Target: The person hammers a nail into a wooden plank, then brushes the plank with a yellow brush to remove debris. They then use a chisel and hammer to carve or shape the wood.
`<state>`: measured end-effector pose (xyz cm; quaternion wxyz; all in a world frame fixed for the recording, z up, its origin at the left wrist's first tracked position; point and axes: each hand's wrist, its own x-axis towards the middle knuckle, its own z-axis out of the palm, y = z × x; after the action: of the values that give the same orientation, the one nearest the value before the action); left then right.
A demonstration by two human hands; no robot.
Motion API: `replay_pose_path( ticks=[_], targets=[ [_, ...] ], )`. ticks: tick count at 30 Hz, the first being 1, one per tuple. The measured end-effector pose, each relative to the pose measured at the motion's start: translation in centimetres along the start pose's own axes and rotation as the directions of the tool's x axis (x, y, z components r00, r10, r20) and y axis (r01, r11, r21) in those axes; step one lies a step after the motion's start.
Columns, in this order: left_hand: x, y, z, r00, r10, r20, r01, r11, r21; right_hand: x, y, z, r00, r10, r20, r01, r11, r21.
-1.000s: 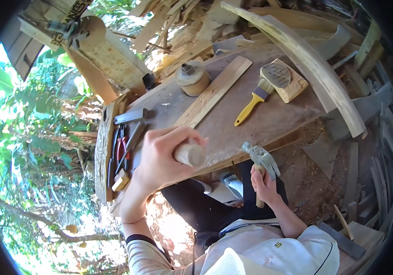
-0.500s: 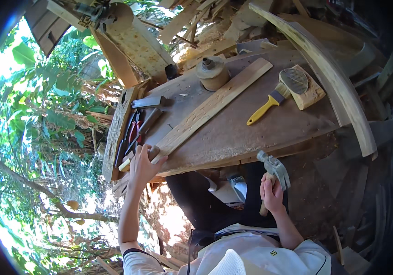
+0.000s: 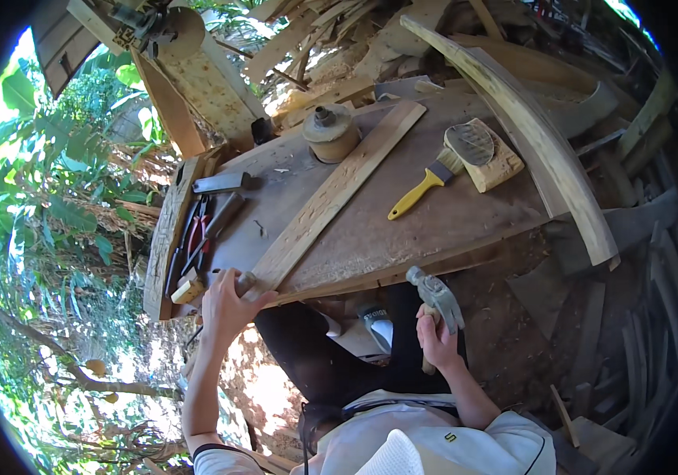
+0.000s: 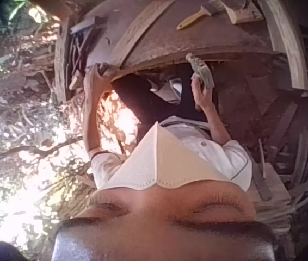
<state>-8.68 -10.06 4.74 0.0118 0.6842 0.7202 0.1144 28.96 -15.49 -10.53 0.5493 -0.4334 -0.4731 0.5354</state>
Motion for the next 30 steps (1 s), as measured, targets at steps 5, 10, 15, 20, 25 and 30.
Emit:
replay_pose_path(
  ticks=[5, 10, 15, 20, 25, 30],
  targets=[
    [-0.5, 2.5, -0.3, 0.997, 0.075, 0.002, -0.075, 0.997, 0.023, -0.1, -0.2, 0.3, 1.0, -0.004, 0.031, 0.003, 1.0, 0.006],
    [2.2, 5.7, -0.4, 0.926, 0.292, -0.238, -0.34, 0.921, -0.192, -0.5, -0.6, 0.3, 0.998, 0.057, 0.037, -0.059, 0.997, 0.05],
    [9.3, 13.7, 1.7, 0.433, 0.792, -0.43, -0.901, 0.388, -0.192, -0.6, 0.2, -0.2, 0.999, 0.022, 0.045, -0.02, 0.999, -0.045],
    [15.1, 18.2, 6.6, 0.199, 0.842, -0.501, -0.98, 0.176, -0.093, -1.0, -0.9, -0.3, 0.999, 0.009, 0.049, -0.005, 0.997, -0.071],
    [15.9, 19.0, 9.0, 0.277, 0.747, -0.605, -0.954, 0.138, -0.267, -1.6, -0.9, -0.5, 0.999, -0.034, -0.01, 0.034, 0.998, -0.05],
    [15.5, 18.5, 9.8, 0.314, 0.662, -0.68, -0.941, 0.123, -0.315, -1.3, -1.1, -0.1, 1.0, 0.016, -0.018, -0.016, 1.0, 0.005]
  ],
)
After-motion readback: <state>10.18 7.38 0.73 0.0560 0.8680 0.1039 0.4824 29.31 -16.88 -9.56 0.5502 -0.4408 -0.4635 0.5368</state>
